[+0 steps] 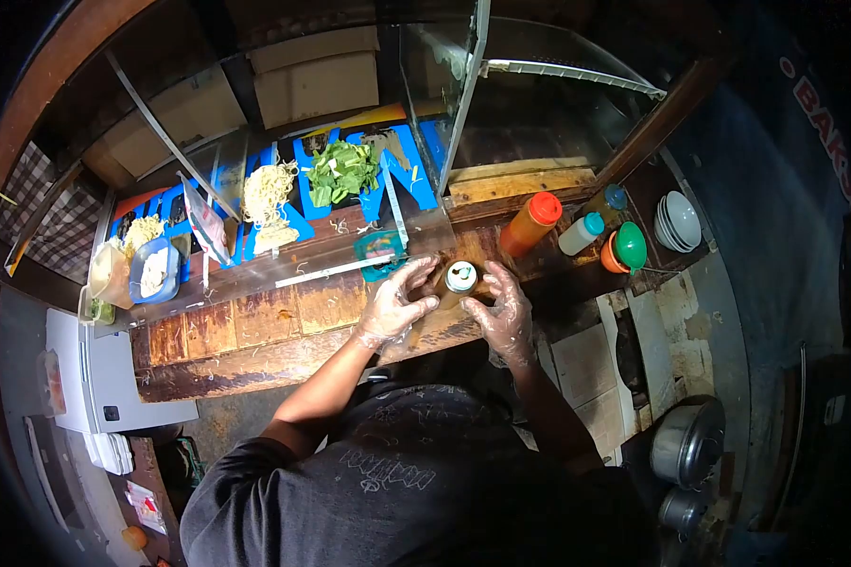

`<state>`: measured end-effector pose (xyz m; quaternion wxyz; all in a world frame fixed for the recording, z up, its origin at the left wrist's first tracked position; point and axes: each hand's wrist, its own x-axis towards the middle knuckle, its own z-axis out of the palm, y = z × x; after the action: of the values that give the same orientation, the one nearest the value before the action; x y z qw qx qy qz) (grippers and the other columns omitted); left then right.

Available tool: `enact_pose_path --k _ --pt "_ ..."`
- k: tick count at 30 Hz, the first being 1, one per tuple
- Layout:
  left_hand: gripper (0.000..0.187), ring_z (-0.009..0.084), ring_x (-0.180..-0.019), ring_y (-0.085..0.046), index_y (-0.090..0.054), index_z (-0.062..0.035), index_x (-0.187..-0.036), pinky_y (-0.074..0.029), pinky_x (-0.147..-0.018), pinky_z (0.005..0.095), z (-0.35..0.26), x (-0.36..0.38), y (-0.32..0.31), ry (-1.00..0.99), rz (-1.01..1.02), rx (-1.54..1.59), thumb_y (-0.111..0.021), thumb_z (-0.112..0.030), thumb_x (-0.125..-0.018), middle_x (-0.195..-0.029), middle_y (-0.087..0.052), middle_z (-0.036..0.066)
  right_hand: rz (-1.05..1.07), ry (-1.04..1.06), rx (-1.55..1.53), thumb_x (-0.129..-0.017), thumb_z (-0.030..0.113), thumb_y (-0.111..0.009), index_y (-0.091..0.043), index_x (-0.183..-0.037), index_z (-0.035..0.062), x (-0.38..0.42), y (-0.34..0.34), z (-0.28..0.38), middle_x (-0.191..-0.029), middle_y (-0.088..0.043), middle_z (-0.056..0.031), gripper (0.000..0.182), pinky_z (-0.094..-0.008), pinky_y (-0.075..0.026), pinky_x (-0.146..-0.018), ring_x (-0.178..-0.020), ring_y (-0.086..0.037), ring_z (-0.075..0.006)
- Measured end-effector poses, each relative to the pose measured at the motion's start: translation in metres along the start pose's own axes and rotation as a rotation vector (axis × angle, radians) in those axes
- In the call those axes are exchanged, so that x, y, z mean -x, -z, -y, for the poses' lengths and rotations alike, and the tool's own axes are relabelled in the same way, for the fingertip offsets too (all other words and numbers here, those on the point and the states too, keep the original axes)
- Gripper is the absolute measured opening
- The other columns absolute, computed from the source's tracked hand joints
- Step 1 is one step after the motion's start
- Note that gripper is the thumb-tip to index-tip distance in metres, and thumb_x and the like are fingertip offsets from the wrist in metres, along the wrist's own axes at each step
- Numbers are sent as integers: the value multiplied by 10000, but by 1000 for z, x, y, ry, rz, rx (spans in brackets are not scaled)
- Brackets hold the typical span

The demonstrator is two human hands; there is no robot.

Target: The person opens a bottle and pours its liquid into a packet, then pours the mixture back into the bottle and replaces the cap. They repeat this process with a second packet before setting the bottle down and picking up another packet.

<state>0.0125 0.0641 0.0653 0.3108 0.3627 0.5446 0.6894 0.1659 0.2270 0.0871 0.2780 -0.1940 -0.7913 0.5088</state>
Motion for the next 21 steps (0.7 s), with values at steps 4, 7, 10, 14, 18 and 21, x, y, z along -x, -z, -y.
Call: enact_pose_path --k 4,7,10,14,18,21 --pt "700 275 -1376 -446 -404 35 -1447 -339 -1160 394 5 4 0 5 -42 -71 -753 -42 -845 -1470 -479 175 -91 28 59 -777 63 -811 -581 -1235 25 14 0 -7 -1234 -625 -129 514 -341 -519 -906 -1049 -644 -240" --pt "687 272 -1359 -466 -410 36 -1441 -356 -1149 391 10 4 -4 14 -65 -46 -750 -60 -852 -1460 -492 174 -120 74 76 -808 72 -790 -630 -1116 18 19 -4 -10 -1114 -665 -106 352 -324 -536 -824 -915 -662 -200" --pt "653 257 -1332 -491 -392 21 -1459 -391 -1117 394 19 4 -8 23 -106 -12 -702 -74 -893 -1455 -495 181 57 -34 -5 -856 58 -736 -655 -1052 0 26 -8 -10 -962 -682 -99 220 -299 -538 -759 -825 -676 -183" --pt "547 236 -1257 -545 -427 23 -1427 -444 -1062 374 41 8 -12 -33 -229 222 -643 -175 -965 -1389 -547 151 250 -98 -8 -859 116 -744 -645 -1105 -29 33 -17 -12 -1023 -685 -156 303 -321 -545 -781 -887 -693 -224" --pt "463 235 -1212 -564 -447 -18 -1410 -487 -1002 393 46 9 -17 -3 -347 482 -535 -276 -1036 -1361 -561 144 317 -27 -36 -852 184 -763 -628 -1156 -39 36 -23 2 -1101 -676 -189 400 -351 -536 -849 -986 -685 -278" --pt "427 240 -1175 -576 -477 -53 -1378 -505 -974 408 52 4 -21 62 -494 673 -520 -312 -1041 -1327 -576 130 407 144 152 -813 272 -803 -624 -1160 -28 36 -18 24 -1134 -663 -201 493 -387 -523 -898 -1041 -664 -334"
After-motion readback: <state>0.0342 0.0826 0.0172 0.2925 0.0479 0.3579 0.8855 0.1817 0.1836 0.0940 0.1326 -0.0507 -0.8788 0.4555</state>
